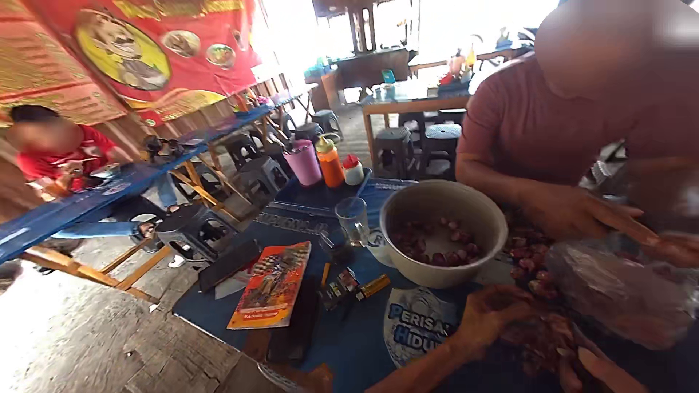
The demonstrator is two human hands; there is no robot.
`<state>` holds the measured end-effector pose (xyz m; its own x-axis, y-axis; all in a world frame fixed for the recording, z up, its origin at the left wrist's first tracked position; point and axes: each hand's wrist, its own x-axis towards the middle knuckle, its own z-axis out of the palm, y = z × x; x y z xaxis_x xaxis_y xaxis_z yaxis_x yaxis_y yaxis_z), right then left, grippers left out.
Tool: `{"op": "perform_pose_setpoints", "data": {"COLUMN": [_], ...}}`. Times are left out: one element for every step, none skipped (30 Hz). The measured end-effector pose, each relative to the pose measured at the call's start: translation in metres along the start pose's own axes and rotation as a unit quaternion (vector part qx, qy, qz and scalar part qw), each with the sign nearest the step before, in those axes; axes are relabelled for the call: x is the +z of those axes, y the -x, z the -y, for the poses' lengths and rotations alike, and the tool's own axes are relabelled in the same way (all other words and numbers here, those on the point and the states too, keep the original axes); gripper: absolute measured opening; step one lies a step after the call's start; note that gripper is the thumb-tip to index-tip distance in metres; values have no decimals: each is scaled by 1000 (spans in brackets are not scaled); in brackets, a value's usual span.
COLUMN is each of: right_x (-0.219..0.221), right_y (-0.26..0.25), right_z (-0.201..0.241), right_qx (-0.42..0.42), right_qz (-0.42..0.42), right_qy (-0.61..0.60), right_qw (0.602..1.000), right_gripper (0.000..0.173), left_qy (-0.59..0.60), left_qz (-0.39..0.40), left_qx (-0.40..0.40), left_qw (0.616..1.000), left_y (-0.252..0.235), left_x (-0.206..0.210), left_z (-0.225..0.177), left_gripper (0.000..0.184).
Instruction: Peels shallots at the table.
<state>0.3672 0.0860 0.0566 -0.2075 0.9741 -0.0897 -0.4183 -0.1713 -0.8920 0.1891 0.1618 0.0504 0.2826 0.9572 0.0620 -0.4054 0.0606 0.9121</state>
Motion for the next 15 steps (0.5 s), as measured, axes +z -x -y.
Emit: {"op": "perform_pose_setpoints", "data": {"right_x": [3, 5, 8, 11, 13, 14, 15, 14, 14, 14, 14, 15, 15, 16, 17], "right_y": [1, 2, 3, 4, 3, 3, 3, 3, 2, 2, 2, 1, 1, 0, 0], "right_z": [0, -2, -3, -3, -4, -5, -6, -7, -7, -7, -7, -6, -6, -6, -5], "right_qx": [6, 9, 4, -4, -13, -24, -34, -41, -45, -46, -50, -52, -53, -51, -48], "right_qz": [-21, -43, -64, -78, -86, -86, -80, -71, -64, -59, -51, -46, -44, -44, -46], "right_qy": [12, 23, 30, 38, 45, 49, 54, 60, 65, 68, 68, 68, 70, 73, 79], "right_qw": [1000, 999, 998, 996, 995, 995, 995, 995, 995, 995, 995, 995, 995, 995, 995], "right_gripper": [35, 38, 41, 45, 46, 48, 49, 50, 51, 52, 52, 53, 53, 54, 55], "left_qy": [-2, 0, 6, 11, 12, 9, 7, 4, -1, -2, 2, 6, 6, 5, 3], "left_qz": [3, 7, 11, 12, 9, 5, 2, 3, 4, 5, 7, 9, 8, 7, 7], "left_qx": [-12, -27, -44, -62, -75, -81, -84, -85, -86, -85, -88, -91, -92, -92, -92], "left_qw": [1000, 1000, 999, 998, 997, 997, 996, 996, 996, 996, 996, 996, 996, 996, 996], "left_y": [2, 4, 5, 6, 6, 6, 6, 7, 7, 8, 8, 9, 10, 11, 11], "left_x": [1, 2, 4, 5, 6, 7, 7, 7, 8, 9, 9, 10, 11, 11, 11], "left_z": [-1, -1, -3, -5, -7, -8, -8, -7, -7, -7, -6, -7, -8, -8, -9], "left_gripper": [29, 29, 28, 29, 29, 30, 30, 29, 28, 27, 27, 28, 28, 28, 28]}}
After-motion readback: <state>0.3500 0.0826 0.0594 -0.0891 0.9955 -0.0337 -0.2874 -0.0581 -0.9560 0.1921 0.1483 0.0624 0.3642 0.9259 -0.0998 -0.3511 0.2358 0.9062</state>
